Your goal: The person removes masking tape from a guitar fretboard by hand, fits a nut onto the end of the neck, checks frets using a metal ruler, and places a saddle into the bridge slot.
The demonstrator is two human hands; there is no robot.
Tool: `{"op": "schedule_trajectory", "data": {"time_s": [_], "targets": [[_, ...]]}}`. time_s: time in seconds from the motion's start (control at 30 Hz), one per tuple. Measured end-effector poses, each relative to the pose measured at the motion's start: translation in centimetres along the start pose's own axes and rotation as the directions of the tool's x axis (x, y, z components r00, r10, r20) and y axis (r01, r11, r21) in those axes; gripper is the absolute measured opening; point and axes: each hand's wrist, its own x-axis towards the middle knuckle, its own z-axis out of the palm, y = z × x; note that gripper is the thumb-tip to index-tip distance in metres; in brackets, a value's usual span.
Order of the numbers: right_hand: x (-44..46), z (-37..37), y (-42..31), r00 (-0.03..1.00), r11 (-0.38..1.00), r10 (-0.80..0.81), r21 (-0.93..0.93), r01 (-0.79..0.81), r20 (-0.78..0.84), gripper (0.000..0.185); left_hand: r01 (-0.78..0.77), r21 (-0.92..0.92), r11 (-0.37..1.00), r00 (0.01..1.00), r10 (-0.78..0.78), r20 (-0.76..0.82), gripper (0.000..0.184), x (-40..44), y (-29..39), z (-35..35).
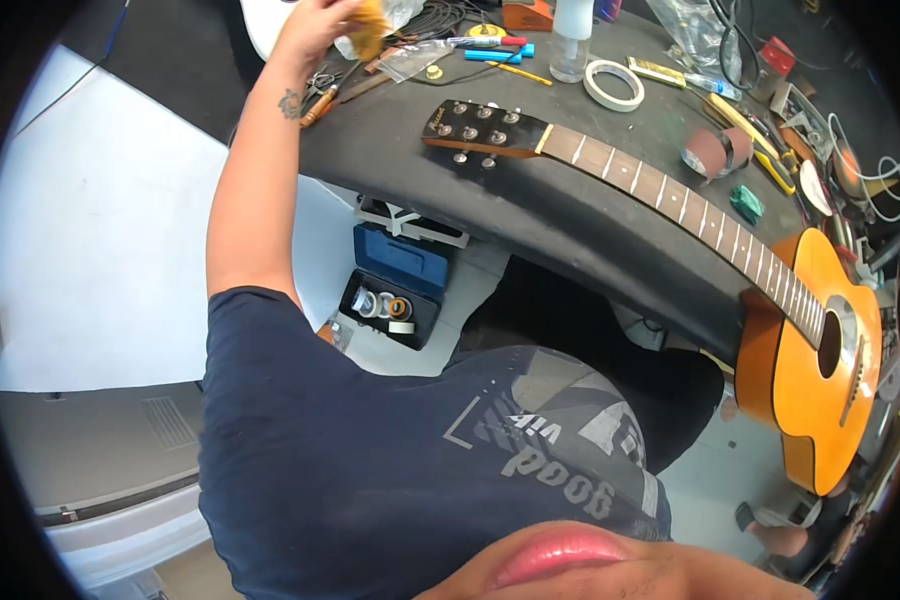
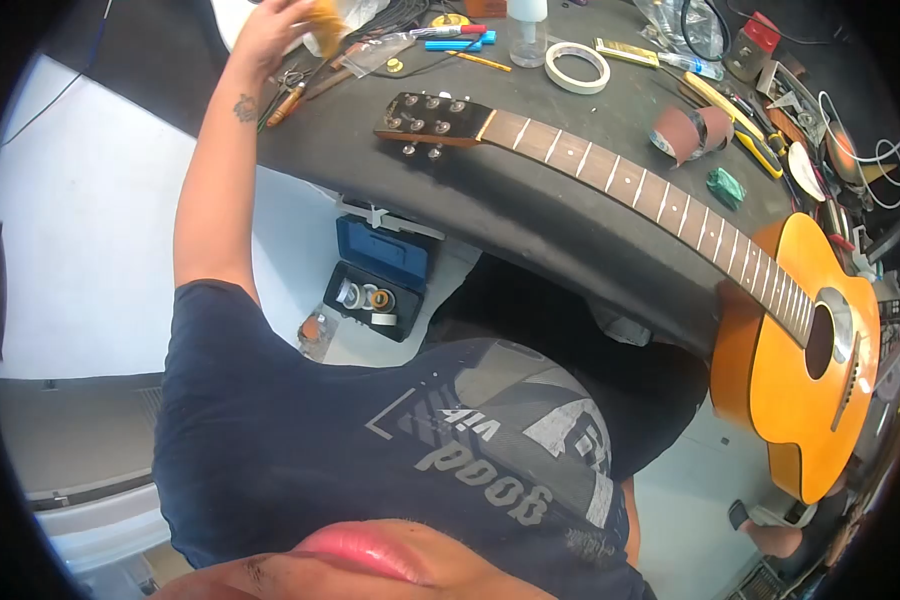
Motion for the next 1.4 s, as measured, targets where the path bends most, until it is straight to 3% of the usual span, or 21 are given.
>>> {"op": "schedule_trajectory", "data": {"time_s": [0.03, 0.1, 0.17, 0.2, 0.27, 0.3, 0.37, 0.47, 0.57, 0.67, 0.77, 0.8, 0.9, 0.93, 0.97, 1.0, 1.07, 1.17, 1.27, 1.33, 1.4], "targets": [[0.1, 0.1, -0.1, 1.0, 1.0, 0.0, 0.004, 0.0, 0.005, 0.039, 0.026, -0.167, 0.986, 0.989, -0.002, 0.145, 0.045, -1.5, 1.4, 1.6], [0.4, 0.5, -0.4, 1.0, 1.0, -0.002, 0.005, 0.002, 0.005, 0.039, 0.012, -0.038, 0.999, 0.967, -0.002, 0.254, 0.052, -2.9, 2.3, 1.0], [0.6, 0.5, -0.2, 1.0, 1.0, -0.002, 0.011, 0.002, 0.008, 0.04, -0.184, 0.416, 0.891, 0.971, 0.229, -0.062, 0.048, -4.9, 3.8, -0.8], [0.5, 0.5, -0.1, 1.0, 1.0, -0.003, 0.013, 0.003, 0.009, 0.04, -0.103, 0.69, 0.717, 0.928, 0.32, -0.193, 0.049, -4.9, 2.9, -4.1], [0.6, 0.4, 0.0, 1.0, 1.0, -0.005, 0.014, 0.005, 0.009, 0.04, 0.138, 0.656, 0.742, 0.876, 0.218, -0.431, 0.053, -7.0, 2.3, -8.9], [0.4, 0.5, 0.1, 1.0, 1.0, -0.009, 0.017, 0.009, 0.009, 0.04, 0.235, 0.746, 0.622, 0.856, 0.231, -0.463, 0.065, -7.4, 0.5, -12.2], [0.2, 0.3, 0.2, 1.0, 1.0, -0.017, 0.022, 0.017, 0.004, 0.04, 0.415, 0.771, 0.483, 0.872, 0.029, -0.488, 0.09, -7.4, -4.4, -16.9], [-1.0, 0.1, 1.0, 1.0, 0.999, -0.027, 0.032, 0.026, 0.002, 0.04, 0.393, 0.749, 0.534, 0.914, -0.133, -0.384, 0.114, -10.1, -8.4, -15.5], [-3.9, -0.4, 3.6, 1.0, 0.999, -0.013, 0.042, 0.013, 0.0, 0.04, 0.428, 0.711, 0.558, 0.878, -0.069, -0.474, 0.101, -11.1, -8.4, -13.2], [-9.0, -0.9, 7.6, 1.0, 0.998, 0.028, 0.055, -0.028, 0.008, 0.04, 0.324, 0.642, 0.695, 0.891, 0.005, -0.454, 0.096, -11.3, -5.9, -11.2], [-15.3, -0.9, 12.2, 0.993, 0.992, 0.113, 0.05, -0.115, 0.044, 0.041, 0.173, 0.808, 0.564, 0.96, 0.089, -0.267, 0.094, -9.6, -5.2, -9.3], [-17.8, -0.8, 13.9, 0.987, 0.987, 0.149, 0.048, -0.152, 0.061, 0.041, 0.086, 0.745, 0.662, 0.955, 0.159, -0.252, 0.082, -9.6, -4.8, -7.9], [-25.0, -0.6, 18.5, 0.955, 0.96, 0.278, 0.017, -0.281, 0.103, 0.041, 0.122, 0.471, 0.874, 0.945, 0.043, -0.324, 0.068, -7.9, -4.7, -11.3], [-27.5, -0.4, 19.8, 0.939, 0.945, 0.324, 0.012, -0.327, 0.116, 0.041, 0.182, 0.322, 0.929, 0.905, -0.03, -0.424, 0.051, -7.6, -5.5, -13.3], [-29.8, -0.2, 21.0, 0.922, 0.929, 0.366, 0.005, -0.37, 0.128, 0.041, 0.232, 0.332, 0.914, 0.881, -0.052, -0.47, 0.046, -7.0, -7.9, -17.0], [-32.1, 0.0, 22.0, 0.903, 0.912, 0.407, -0.001, -0.411, 0.141, 0.041, 0.373, 0.499, 0.782, 0.835, -0.049, -0.548, 0.033, -7.5, -8.6, -18.3], [-36.5, 0.8, 23.7, 0.862, 0.875, 0.479, -0.015, -0.483, 0.165, 0.041, 0.295, 0.894, 0.338, 0.935, 0.092, -0.343, 0.027, -8.8, -12.6, -21.1], [-41.7, 1.5, 25.3, 0.813, 0.829, 0.552, -0.024, -0.558, 0.185, 0.041, 0.297, 0.925, 0.235, 0.95, 0.029, -0.312, 0.027, -10.7, -14.3, -18.7], [-46.2, 2.2, 25.9, 0.776, 0.795, 0.597, -0.023, -0.606, 0.202, 0.041, 0.201, 0.976, 0.079, 0.968, 0.138, -0.21, 0.027, -10.9, -14.3, -17.5], [-48.4, 2.5, 26.2, 0.769, 0.787, 0.606, -0.016, -0.616, 0.205, 0.041, 0.27, 0.957, 0.108, 0.954, 0.104, -0.281, 0.028, -10.7, -14.4, -17.6], [-50.0, 2.7, 26.5, 0.777, 0.796, 0.595, -0.011, -0.606, 0.205, 0.042, 0.463, 0.881, 0.095, 0.886, -0.017, -0.463, 0.031, -9.8, -15.3, -18.6]]}}
